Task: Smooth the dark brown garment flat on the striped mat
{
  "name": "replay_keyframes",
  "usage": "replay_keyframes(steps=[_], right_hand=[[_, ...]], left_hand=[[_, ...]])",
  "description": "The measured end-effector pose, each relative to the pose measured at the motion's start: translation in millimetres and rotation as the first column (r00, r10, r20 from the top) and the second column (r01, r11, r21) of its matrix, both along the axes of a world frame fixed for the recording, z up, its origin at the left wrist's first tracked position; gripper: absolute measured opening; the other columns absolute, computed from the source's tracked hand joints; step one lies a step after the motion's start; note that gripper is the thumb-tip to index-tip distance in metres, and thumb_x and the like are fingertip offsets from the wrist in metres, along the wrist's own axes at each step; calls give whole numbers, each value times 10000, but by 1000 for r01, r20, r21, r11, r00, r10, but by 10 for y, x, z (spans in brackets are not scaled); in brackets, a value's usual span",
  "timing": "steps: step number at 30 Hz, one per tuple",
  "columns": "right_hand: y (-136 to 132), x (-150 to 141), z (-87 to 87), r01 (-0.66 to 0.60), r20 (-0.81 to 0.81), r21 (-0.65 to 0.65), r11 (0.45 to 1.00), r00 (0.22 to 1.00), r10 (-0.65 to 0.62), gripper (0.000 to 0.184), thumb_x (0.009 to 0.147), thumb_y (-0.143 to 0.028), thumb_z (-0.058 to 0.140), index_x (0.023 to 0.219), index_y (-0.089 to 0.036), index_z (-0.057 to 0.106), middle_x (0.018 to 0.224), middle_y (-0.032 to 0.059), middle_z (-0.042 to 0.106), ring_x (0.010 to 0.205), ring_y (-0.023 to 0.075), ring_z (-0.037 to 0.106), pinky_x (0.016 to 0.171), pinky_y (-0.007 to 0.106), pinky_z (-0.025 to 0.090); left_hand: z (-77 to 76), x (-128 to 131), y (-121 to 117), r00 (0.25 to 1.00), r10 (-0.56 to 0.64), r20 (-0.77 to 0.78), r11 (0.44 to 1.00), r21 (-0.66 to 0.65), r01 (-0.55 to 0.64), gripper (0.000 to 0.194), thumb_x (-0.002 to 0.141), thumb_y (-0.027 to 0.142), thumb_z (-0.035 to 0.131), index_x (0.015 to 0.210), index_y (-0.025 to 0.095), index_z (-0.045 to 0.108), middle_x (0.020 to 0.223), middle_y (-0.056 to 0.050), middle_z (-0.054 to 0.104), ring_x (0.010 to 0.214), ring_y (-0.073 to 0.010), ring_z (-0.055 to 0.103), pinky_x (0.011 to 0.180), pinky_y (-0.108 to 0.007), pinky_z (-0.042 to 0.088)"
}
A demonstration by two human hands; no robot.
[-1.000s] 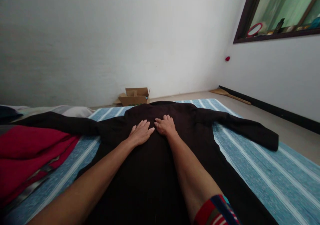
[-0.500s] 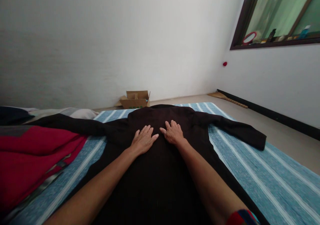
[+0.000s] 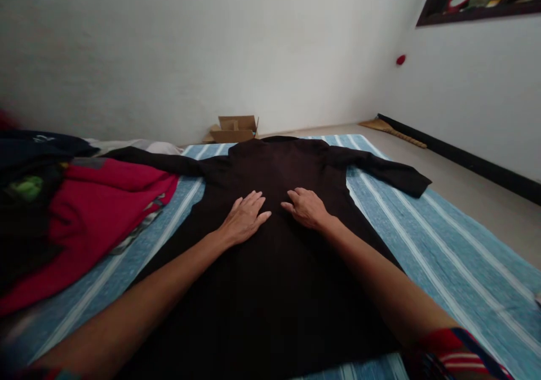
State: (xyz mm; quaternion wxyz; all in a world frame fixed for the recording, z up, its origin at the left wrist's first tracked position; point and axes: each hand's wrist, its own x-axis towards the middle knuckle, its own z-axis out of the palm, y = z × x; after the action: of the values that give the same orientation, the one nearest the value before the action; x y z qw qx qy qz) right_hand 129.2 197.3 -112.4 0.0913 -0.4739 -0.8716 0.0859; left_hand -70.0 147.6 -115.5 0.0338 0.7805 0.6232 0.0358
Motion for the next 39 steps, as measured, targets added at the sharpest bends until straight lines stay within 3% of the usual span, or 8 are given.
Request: replay_keyframes(steps=[5, 9, 12, 14, 22, 28, 34, 39], right_hand=[[-978, 462, -65, -141, -135, 86, 986, 979, 152, 421, 912, -443, 439, 1215, -184, 575, 1274, 124, 545, 1199, 257, 486, 991, 394, 410], [-1741, 732, -124, -259, -201, 102, 961, 940, 275, 416, 897, -436, 476, 1257, -243, 553, 1325, 106, 521, 1248, 256, 453, 1015, 465, 413], [-2143, 854, -177, -342, -189, 107, 934, 915, 357, 417, 887, -398, 510, 1282, -269, 531, 1329, 98, 523, 1255, 259, 450, 1008, 479, 432], [-2301, 904, -209, -362, -174, 118, 925, 909, 378, 404, 889, -346, 511, 1287, -273, 529, 1310, 99, 541, 1240, 261, 469, 999, 480, 445], [-2540, 852, -300, -333, -141, 324, 885, 908, 394, 324, 890, -183, 479, 1195, -187, 590, 1207, 137, 612, 1173, 261, 532, 935, 472, 493], [-2528, 907, -310, -381, 23, 404, 831, 913, 408, 341, 882, -69, 406, 1168, -113, 587, 1186, 153, 616, 1141, 248, 549, 913, 426, 498], [-2426, 995, -311, -383, 188, 435, 815, 924, 334, 405, 858, -16, 354, 1193, -101, 565, 1171, 163, 615, 1102, 254, 563, 882, 412, 488], [-2369, 1035, -380, -355, 187, 445, 822, 935, 302, 384, 877, -47, 359, 1196, -102, 566, 1167, 165, 612, 1104, 255, 555, 891, 414, 471]], left_hand=[[122, -176, -1050, 978, -159, 136, 983, 120, 143, 385, 900, 329, 435, 1210, 129, 544, 1359, -133, 492, 1322, -237, 363, 1077, -422, 332], [167, -226, -1908, 922, -336, 194, 934, 194, 300, 341, 884, 285, 474, 1197, 181, 560, 1287, -97, 565, 1264, -231, 447, 1029, -424, 423], [174, -226, -2353, 907, -394, 148, 914, 164, 370, 364, 846, 208, 498, 1206, 199, 549, 1288, -89, 567, 1241, -225, 474, 1015, -410, 447], [165, -241, -2513, 909, -401, 111, 911, 155, 383, 402, 824, 133, 464, 1214, 193, 541, 1294, -95, 562, 1233, -223, 484, 1015, -412, 447], [59, -296, -2574, 905, -424, 2, 874, 262, 409, 394, 832, 47, 378, 1177, 111, 558, 1235, -142, 595, 1200, -228, 514, 982, -406, 467], [12, -382, -2548, 893, -436, -112, 841, 302, 449, 366, 878, 46, 342, 1163, 97, 568, 1213, -142, 608, 1166, -232, 539, 946, -397, 483], [25, -442, -2510, 900, -409, -149, 865, 252, 435, 409, 857, 12, 331, 1171, 117, 570, 1220, -124, 606, 1157, -222, 544, 929, -382, 487], [42, -431, -2476, 916, -370, -154, 907, 153, 392, 506, 799, -34, 335, 1225, 149, 539, 1267, -111, 576, 1182, -201, 522, 941, -373, 473]])
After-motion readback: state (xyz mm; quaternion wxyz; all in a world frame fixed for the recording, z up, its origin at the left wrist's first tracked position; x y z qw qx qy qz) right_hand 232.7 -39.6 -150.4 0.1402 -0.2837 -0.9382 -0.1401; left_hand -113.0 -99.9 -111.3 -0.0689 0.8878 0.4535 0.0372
